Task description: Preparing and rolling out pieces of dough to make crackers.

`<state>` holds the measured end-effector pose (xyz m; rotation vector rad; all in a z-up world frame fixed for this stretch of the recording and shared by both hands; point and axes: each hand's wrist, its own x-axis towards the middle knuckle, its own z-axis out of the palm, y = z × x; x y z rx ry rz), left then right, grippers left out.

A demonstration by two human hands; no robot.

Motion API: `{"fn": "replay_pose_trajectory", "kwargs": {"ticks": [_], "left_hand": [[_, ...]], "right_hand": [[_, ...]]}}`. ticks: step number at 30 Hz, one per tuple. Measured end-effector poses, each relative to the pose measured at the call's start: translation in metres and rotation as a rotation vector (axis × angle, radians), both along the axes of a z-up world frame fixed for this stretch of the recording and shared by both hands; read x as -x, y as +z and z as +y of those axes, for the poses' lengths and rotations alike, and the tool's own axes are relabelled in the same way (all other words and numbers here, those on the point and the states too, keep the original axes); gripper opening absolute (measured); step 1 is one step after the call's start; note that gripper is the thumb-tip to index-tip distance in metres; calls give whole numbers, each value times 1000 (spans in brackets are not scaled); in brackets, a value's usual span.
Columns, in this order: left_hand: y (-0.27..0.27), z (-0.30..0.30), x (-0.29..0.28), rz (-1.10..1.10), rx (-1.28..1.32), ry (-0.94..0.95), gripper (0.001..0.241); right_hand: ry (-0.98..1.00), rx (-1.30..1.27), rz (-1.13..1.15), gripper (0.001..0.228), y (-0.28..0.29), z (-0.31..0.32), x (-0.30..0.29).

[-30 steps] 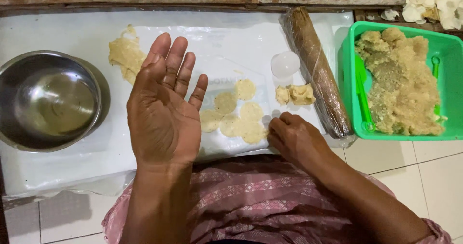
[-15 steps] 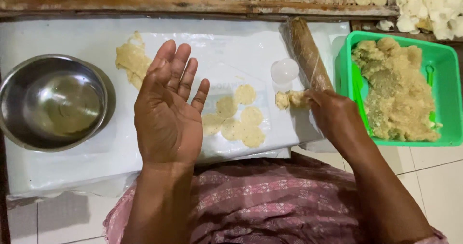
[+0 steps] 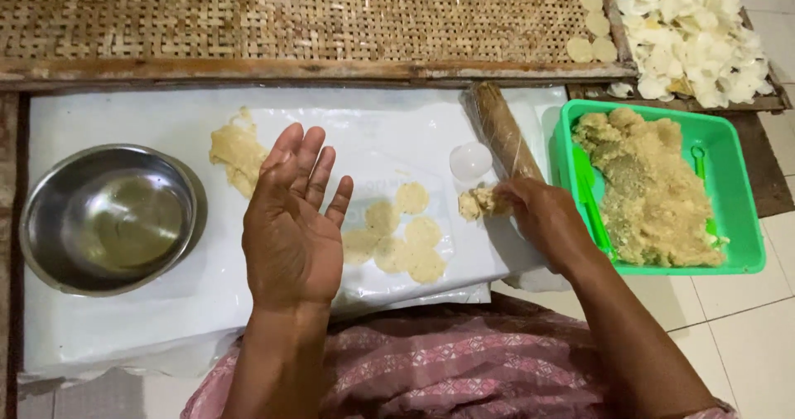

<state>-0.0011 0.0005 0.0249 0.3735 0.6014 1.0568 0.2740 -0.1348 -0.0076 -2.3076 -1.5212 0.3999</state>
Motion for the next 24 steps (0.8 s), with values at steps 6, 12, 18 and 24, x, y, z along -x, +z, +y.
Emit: {"fn": "replay_pose_trajectory", "kwargs": {"ticks": [6,12,18,24], "left_hand": [[8,0,-3,40,75,10,78],[6,1,-2,33,74,12,77],[11,1,-3,44,88,16,75],[14,7,-6,108,219,40,60]], "right_hand": [[70,64,-339,10,-31,0,-21],[-46,66,-128,11,-15,1,-12],[18,-8,-244,21,-19,3,-12],[27,33,-182,14,-14,4,-13]]}}
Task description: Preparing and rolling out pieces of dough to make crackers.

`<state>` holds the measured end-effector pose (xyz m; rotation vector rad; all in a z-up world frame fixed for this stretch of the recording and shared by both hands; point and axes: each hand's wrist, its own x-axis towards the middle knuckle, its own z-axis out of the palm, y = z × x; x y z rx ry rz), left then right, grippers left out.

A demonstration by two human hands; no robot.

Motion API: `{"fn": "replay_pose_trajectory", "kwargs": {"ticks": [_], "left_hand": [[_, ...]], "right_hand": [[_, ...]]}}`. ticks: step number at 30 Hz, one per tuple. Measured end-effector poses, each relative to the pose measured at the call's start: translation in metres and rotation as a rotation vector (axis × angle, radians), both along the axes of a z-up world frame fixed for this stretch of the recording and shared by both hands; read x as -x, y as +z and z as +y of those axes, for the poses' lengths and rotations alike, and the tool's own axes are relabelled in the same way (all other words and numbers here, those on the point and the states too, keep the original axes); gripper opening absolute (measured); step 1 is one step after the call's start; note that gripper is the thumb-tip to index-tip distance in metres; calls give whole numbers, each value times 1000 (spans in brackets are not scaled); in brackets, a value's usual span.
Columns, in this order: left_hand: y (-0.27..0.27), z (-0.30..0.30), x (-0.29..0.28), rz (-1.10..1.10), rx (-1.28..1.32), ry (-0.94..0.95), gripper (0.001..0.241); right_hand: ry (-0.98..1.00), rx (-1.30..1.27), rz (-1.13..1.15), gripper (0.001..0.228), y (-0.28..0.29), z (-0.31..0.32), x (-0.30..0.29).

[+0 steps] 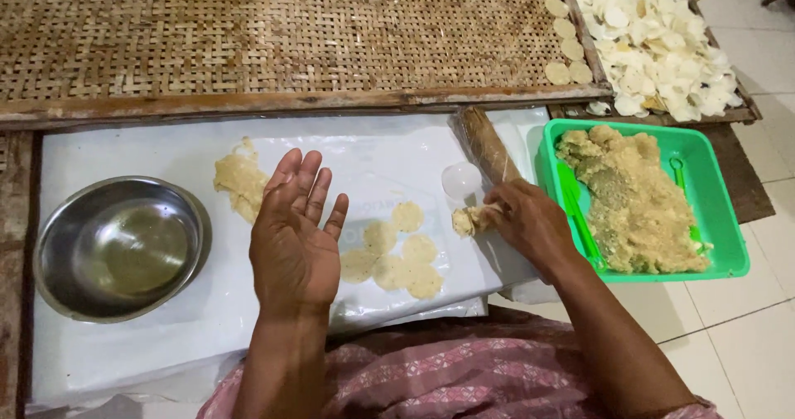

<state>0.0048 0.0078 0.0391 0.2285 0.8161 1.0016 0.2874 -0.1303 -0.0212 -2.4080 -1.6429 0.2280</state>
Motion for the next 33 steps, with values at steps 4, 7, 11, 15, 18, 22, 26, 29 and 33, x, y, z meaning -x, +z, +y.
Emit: {"fn": "replay_pose_trajectory", "kwargs": {"ticks": [4,7,11,15,18,22,26,29,33], "left_hand": [[-7,8,-1,-21,-9,11,56],[-6,12,0,-24,12,-6,55],[-12,13,0,-24,19,-13,54],[-25,16,1,-19,-5,20,52],[0,-1,3,-33,-23,35,51],[-11,-2,13,109,-111,36,54],[-33,8,30,79,-32,23,50],[-20,23,28,90,-48,-4,48],[-18,32,27,51,18,-3,44]], "right_hand": [[24,-7,-18,16,-8,1,-11],[-138,141,-3,18,5,6,-7],[-137,152,-47,15,-7,7,-3],[-99,61,25,22,-12,4,-22],[-20,-95,39,5,-13,0,-16],[-21,-118,32,6,-5,13,-24],[139,-161,38,18,-10,8,-13],[110,-87,-13,15,-20,16,-28],[-49,159,44,13,-47,17,-42]]}}
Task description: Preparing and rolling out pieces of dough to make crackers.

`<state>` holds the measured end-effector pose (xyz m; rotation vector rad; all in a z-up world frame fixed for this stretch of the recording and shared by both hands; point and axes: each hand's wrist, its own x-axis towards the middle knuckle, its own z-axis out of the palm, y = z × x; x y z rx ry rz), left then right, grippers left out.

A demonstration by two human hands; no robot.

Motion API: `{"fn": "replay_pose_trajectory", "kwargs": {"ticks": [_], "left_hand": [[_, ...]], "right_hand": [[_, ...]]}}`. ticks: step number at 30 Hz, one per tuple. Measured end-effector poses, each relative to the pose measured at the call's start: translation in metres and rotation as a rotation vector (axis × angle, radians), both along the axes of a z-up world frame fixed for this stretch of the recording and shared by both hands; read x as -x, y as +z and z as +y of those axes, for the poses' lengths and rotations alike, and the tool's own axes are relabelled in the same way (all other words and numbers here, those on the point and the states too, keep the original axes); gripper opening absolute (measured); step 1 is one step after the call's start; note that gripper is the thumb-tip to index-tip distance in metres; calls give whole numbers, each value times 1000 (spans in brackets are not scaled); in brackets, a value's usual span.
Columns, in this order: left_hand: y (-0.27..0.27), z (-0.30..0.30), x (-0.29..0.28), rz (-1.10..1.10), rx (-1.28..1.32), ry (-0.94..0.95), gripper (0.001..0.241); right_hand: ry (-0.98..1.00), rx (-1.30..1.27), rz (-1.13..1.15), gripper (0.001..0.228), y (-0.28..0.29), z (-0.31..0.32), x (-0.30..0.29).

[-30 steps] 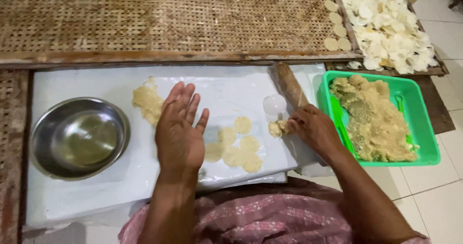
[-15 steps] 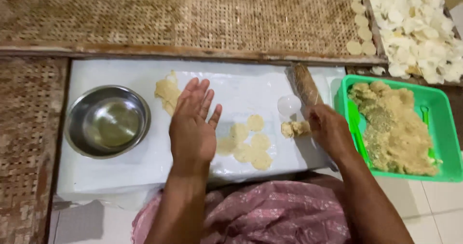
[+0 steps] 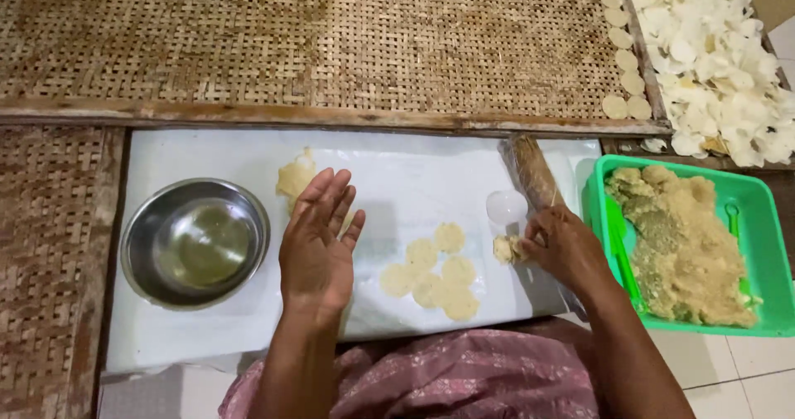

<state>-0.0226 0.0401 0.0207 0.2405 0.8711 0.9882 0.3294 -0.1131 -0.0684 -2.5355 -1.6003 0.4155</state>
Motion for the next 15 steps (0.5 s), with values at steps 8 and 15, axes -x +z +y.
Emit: {"fn": "replay_pose_trajectory", "kwargs": {"ticks": [8,15], "left_hand": [[10,16,2,-77,43,16,47],[20,25,8,-127,26,94,61]], "right_hand": [[-159,-188,384,31,66,58,97],[615,-210,-218,48,-6,84,78]]}}
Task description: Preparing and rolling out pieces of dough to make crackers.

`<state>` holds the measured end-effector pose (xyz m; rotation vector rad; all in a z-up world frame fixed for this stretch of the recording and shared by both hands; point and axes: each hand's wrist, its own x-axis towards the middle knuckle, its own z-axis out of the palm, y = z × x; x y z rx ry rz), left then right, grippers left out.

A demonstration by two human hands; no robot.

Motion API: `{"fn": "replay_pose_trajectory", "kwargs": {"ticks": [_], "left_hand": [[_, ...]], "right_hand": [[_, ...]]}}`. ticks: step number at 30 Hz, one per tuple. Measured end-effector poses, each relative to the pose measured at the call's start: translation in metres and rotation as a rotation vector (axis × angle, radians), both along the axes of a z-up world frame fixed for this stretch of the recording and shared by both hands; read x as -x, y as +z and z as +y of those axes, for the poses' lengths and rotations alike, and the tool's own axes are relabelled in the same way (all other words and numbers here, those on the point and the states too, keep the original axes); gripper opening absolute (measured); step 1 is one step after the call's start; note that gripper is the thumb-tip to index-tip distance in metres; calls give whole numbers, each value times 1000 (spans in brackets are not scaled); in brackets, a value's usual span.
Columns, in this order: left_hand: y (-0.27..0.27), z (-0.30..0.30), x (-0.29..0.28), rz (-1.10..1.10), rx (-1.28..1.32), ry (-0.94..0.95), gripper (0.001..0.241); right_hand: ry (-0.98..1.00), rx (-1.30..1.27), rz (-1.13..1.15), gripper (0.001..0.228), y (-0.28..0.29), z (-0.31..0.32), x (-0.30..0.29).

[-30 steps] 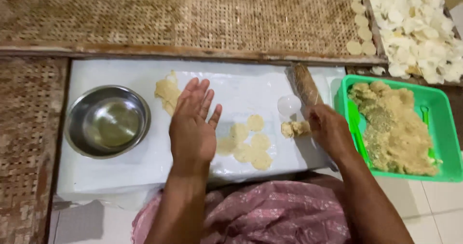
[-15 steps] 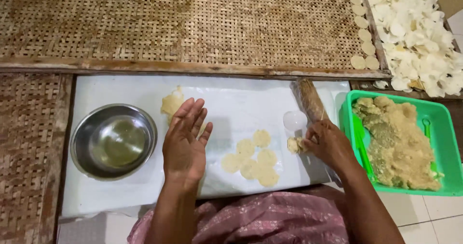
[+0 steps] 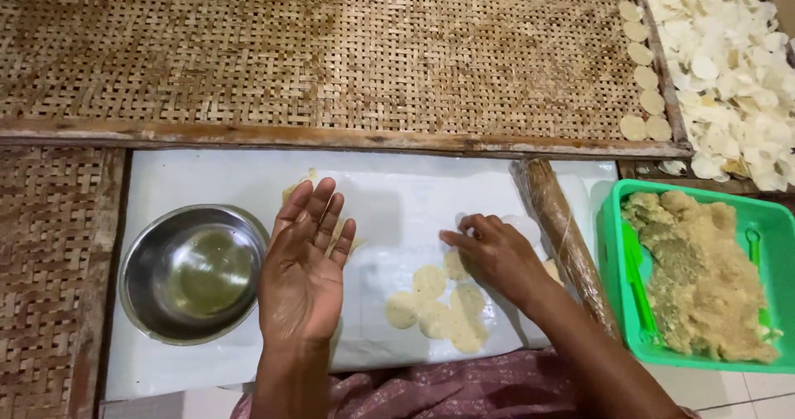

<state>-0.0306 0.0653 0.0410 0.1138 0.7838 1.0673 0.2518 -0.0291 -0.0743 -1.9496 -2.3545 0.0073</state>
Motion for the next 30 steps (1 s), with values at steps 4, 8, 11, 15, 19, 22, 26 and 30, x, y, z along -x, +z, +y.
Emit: {"fn": "replay_pose_trajectory", "kwargs": {"ticks": [4,8,11,15,19,22,26,30], "left_hand": [[9,2,-2,32,38,15,65],[2,2,1,1,10,0,66],[-4,1,3,-23,-27,-10,64],[-14,-2,4,-72,-87,-19,55],[-5,-5,-1,-74,-67,-19,61],[4,-10,-8,-74,-24,-15,65],[5,-14,-18,-112,-60,-52,67],[-11,-12,-24,-66,-25,-67,47]], "right_hand": [[-58,67,-108,48,40,-13,2],[-706,110,340,21,67,-50,-15],[-446,-40,48,14,39,-89,-45],[-650,164,-101,30,43,-98,-48],[-781,184,-4,33,65,-89,-31],[-583,28,313,24,63,-81,-20],[-306,36,404,18,53,-64,-10],[-270,199,378,15,25,-48,-4]]}}
